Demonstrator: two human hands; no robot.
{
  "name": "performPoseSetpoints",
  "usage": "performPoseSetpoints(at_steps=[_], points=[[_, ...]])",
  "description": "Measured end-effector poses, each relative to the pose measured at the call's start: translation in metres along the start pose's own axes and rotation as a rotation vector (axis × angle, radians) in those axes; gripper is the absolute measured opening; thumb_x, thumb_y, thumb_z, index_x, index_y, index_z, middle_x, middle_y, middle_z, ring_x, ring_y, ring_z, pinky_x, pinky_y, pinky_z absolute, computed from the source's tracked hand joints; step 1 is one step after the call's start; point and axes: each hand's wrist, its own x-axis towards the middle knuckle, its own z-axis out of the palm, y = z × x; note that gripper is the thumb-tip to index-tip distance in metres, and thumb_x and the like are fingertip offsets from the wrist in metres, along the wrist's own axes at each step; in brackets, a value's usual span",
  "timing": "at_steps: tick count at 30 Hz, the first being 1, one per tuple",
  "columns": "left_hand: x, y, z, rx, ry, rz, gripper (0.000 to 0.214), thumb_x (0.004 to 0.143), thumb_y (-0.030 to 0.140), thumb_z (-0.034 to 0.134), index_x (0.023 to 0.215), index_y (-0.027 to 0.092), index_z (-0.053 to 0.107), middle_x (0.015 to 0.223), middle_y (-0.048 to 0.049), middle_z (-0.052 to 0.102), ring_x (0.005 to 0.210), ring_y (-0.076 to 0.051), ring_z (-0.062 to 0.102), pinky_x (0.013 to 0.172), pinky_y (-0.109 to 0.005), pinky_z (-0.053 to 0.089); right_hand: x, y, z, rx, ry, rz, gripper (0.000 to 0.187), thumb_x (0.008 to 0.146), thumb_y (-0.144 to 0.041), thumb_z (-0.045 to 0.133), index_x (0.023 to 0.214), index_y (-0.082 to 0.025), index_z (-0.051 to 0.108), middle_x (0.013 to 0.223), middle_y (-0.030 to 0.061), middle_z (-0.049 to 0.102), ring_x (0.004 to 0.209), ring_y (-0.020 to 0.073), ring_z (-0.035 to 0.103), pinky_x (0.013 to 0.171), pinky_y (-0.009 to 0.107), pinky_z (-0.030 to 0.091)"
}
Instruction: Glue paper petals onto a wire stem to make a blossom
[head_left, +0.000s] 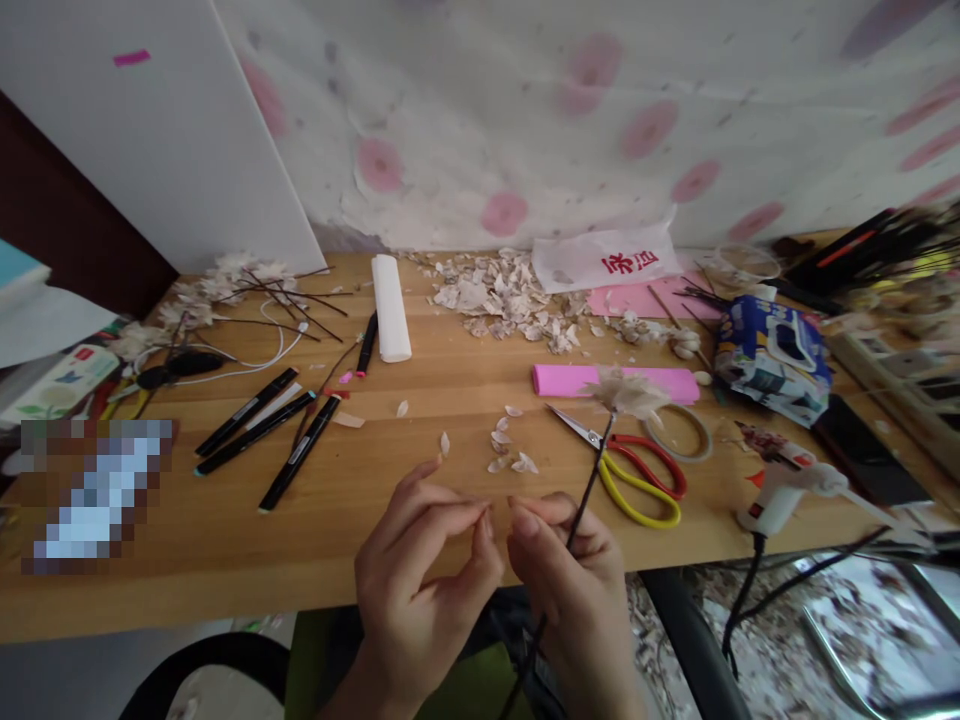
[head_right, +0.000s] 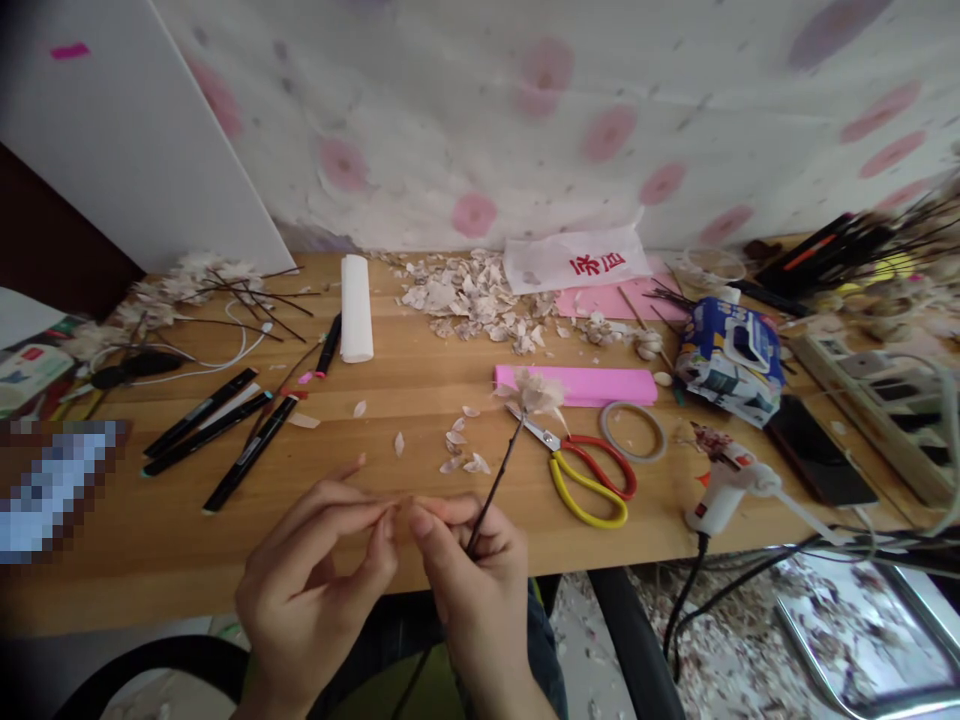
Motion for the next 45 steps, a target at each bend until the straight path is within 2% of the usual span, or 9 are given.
performPoseSetpoints(at_steps=[3, 6, 11, 16, 21, 28, 33, 39, 45], points=[[0.001, -0.002, -0.001, -0.038, -0.008, -0.065, 0.021, 0.084, 0.002, 0.066, 0.088, 0.022, 0.069, 0.075, 0.0029, 0.073, 0.069, -0.014, 0.069, 0.091, -0.04, 0.063, 0.005, -0.002, 0.0, 0.098, -0.073, 0.066, 0.019, 0.071, -0.037, 0.094, 0.069, -0.024, 0.08, 0.04, -0.0121, 0.034, 0.037, 0.0017, 0.017, 0.037, 0.015, 0.018], [0.002, -0.001, -0.002, -0.074, -0.021, -0.125, 0.018, 0.086, 0.005, 0.067, 0.087, 0.022, 0.073, 0.081, 0.0005, 0.076, 0.081, -0.015, 0.074, 0.089, -0.033, 0.062, 0.007, -0.002, 0.0, 0.151, -0.138, 0.12, 0.018, 0.075, -0.037, 0.091, 0.071, -0.024, 0.08, 0.039, -0.0141, 0.028, 0.036, 0.0006, 0.011, 0.036, 0.015, 0.014], [0.002, 0.003, -0.001, -0.108, -0.008, -0.176, 0.019, 0.086, 0.007, 0.067, 0.087, 0.023, 0.078, 0.082, 0.0017, 0.08, 0.086, -0.015, 0.077, 0.091, -0.026, 0.061, 0.005, 0.0, 0.001, 0.164, -0.174, 0.149, 0.02, 0.077, -0.038, 0.09, 0.071, -0.023, 0.078, 0.039, -0.0129, 0.032, 0.035, 0.0016, 0.015, 0.037, 0.015, 0.016], [0.003, 0.002, 0.001, -0.176, -0.025, -0.294, 0.019, 0.086, 0.011, 0.07, 0.085, 0.027, 0.08, 0.081, 0.0031, 0.081, 0.084, -0.015, 0.078, 0.087, -0.026, 0.063, 0.006, 0.003, 0.002, 0.181, -0.188, 0.153, 0.017, 0.078, -0.037, 0.09, 0.071, -0.025, 0.079, 0.038, -0.0134, 0.03, 0.036, 0.0021, 0.013, 0.038, 0.016, 0.018], [0.003, -0.001, 0.006, -0.183, 0.014, -0.3, 0.02, 0.085, 0.008, 0.069, 0.083, 0.026, 0.078, 0.08, 0.0041, 0.081, 0.083, -0.014, 0.078, 0.089, -0.025, 0.063, 0.008, 0.006, 0.003, 0.172, -0.176, 0.146, 0.013, 0.077, -0.036, 0.091, 0.071, -0.028, 0.082, 0.041, -0.0116, 0.035, 0.038, 0.0021, 0.017, 0.039, 0.016, 0.017], [-0.004, -0.007, 0.012, -0.083, 0.072, -0.219, 0.016, 0.083, 0.007, 0.068, 0.079, 0.023, 0.072, 0.072, 0.0034, 0.076, 0.083, -0.016, 0.078, 0.091, -0.031, 0.064, 0.008, 0.011, 0.001, 0.094, -0.096, 0.125, 0.016, 0.071, -0.04, 0.094, 0.07, -0.028, 0.083, 0.047, -0.0071, 0.05, 0.042, 0.0023, 0.027, 0.042, 0.014, 0.023], [-0.009, -0.012, 0.016, -0.073, 0.081, -0.272, 0.016, 0.083, 0.009, 0.067, 0.077, 0.024, 0.068, 0.07, 0.0034, 0.074, 0.087, -0.02, 0.079, 0.09, -0.037, 0.065, 0.011, 0.017, 0.0, -0.002, -0.074, 0.08, 0.017, 0.073, -0.041, 0.092, 0.073, -0.026, 0.084, 0.049, -0.0035, 0.059, 0.042, 0.0042, 0.034, 0.039, 0.015, 0.023], [-0.006, -0.008, 0.018, -0.12, 0.077, -0.328, 0.017, 0.085, 0.011, 0.065, 0.072, 0.023, 0.067, 0.067, 0.0022, 0.074, 0.082, -0.022, 0.08, 0.085, -0.037, 0.066, 0.014, 0.017, 0.003, -0.008, -0.032, 0.056, 0.021, 0.069, -0.042, 0.094, 0.069, -0.024, 0.083, 0.045, -0.0049, 0.053, 0.041, 0.0046, 0.031, 0.037, 0.015, 0.022], [-0.005, -0.007, 0.019, -0.125, 0.087, -0.326, 0.017, 0.085, 0.011, 0.065, 0.073, 0.023, 0.066, 0.064, 0.0035, 0.073, 0.066, -0.017, 0.075, 0.082, -0.037, 0.066, 0.015, 0.016, 0.007, 0.027, -0.061, 0.04, 0.019, 0.071, -0.041, 0.093, 0.069, -0.024, 0.083, 0.042, -0.0083, 0.045, 0.039, 0.0024, 0.02, 0.036, 0.015, 0.019]])
